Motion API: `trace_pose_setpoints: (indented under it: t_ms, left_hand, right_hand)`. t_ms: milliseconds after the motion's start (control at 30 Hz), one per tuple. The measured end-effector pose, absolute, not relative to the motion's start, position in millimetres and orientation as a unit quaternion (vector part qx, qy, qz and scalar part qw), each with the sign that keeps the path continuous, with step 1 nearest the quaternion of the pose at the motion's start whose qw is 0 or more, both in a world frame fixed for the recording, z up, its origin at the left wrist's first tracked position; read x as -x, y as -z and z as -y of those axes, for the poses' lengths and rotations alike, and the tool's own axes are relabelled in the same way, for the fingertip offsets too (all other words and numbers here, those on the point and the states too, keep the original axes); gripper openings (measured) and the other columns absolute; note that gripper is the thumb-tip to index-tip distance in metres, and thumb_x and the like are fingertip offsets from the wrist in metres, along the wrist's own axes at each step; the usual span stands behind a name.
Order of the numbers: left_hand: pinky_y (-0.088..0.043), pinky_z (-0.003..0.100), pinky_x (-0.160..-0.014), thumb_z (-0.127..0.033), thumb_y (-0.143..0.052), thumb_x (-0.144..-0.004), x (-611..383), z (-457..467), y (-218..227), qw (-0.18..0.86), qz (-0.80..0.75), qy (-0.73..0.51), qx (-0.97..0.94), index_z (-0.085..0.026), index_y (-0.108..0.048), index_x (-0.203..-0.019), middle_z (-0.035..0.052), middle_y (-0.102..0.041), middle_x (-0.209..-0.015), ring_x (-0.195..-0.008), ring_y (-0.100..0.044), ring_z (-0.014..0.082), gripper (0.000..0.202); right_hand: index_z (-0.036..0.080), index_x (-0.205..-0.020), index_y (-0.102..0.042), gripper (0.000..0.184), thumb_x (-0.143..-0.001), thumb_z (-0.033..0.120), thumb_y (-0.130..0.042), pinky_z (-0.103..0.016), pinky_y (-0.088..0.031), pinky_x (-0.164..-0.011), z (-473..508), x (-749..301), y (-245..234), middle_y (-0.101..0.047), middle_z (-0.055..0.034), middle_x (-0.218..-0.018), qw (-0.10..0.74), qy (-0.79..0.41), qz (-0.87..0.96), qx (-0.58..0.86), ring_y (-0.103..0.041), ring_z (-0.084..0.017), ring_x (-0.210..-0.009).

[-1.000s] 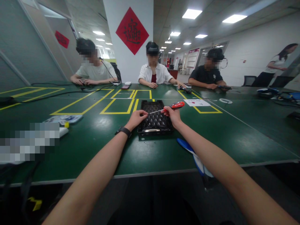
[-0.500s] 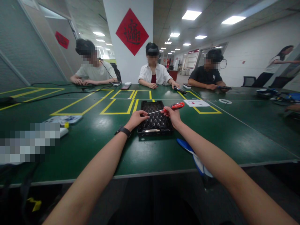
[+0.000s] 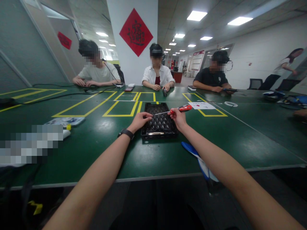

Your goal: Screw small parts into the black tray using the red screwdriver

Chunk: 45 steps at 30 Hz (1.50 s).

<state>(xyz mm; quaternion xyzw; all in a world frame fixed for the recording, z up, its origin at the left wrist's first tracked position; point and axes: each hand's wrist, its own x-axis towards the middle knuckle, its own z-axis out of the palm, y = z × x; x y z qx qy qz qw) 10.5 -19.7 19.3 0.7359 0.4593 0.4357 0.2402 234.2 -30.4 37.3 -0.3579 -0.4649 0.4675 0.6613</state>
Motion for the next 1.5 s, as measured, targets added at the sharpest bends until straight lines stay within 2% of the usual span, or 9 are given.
trace_pose_setpoints:
  t_ms: [800,967,1233,1400,1500]
  left_hand:
    - [-0.045,0.034,-0.084,-0.038,-0.064,-0.071,-10.6,20.5,-20.9,0.262,-0.456,-0.433,-0.732,-0.015,-0.070,-0.094,0.0067,-0.071,-0.088,-0.084,-0.063,0.0204,0.033]
    - [-0.044,0.034,-0.086,-0.039,-0.062,-0.073,-8.1,21.6,-22.1,0.264,-0.460,-0.425,-0.734,-0.016,-0.071,-0.093,0.0064,-0.071,-0.090,-0.084,-0.063,0.0202,0.032]
    - [-0.044,0.034,-0.090,-0.036,-0.059,-0.075,-8.0,27.1,-29.1,0.267,-0.455,-0.425,-0.735,-0.017,-0.072,-0.090,0.0062,-0.070,-0.096,-0.090,-0.062,0.0202,0.027]
    - [-0.042,0.035,-0.091,-0.037,-0.056,-0.079,-7.0,26.6,-29.8,0.247,-0.470,-0.418,-0.737,-0.019,-0.070,-0.094,0.0059,-0.069,-0.099,-0.094,-0.061,0.0207,0.028]
    - [-0.041,0.035,-0.092,-0.035,-0.048,-0.083,-5.3,24.1,-27.6,0.241,-0.463,-0.408,-0.749,-0.021,-0.069,-0.097,0.0043,-0.068,-0.100,-0.096,-0.059,0.0204,0.029]
  right_hand:
    - [0.015,-0.066,-0.060,0.020,-0.067,0.036,-0.060,-0.019,-0.038,-0.050,31.2,-234.4,-35.5,-0.067,-0.0023,-0.063,0.642,-0.443,0.507,0.366,-0.051,-0.007,-0.050]
    - [0.015,-0.071,-0.061,0.021,-0.068,0.036,-0.059,-0.020,-0.041,-0.053,37.0,-233.0,-41.6,-0.067,-0.0017,-0.063,0.630,-0.442,0.514,0.380,-0.053,-0.008,-0.052]
    - [0.017,-0.086,-0.065,0.028,-0.067,0.038,-0.066,-0.020,-0.042,-0.055,28.9,-227.9,-60.0,-0.062,0.0019,-0.062,0.580,-0.475,0.560,0.351,-0.054,-0.008,-0.055]
    - [0.017,-0.084,-0.068,0.031,-0.065,0.042,-0.069,-0.020,-0.040,-0.052,17.6,-218.4,-65.7,-0.058,0.0032,-0.059,0.548,-0.473,0.591,0.356,-0.049,-0.008,-0.051]
    - [0.017,-0.079,-0.069,0.034,-0.071,0.050,-0.063,-0.021,-0.041,-0.052,16.9,-211.4,-63.9,-0.061,0.0006,-0.060,0.515,-0.469,0.620,0.362,-0.051,-0.009,-0.051]
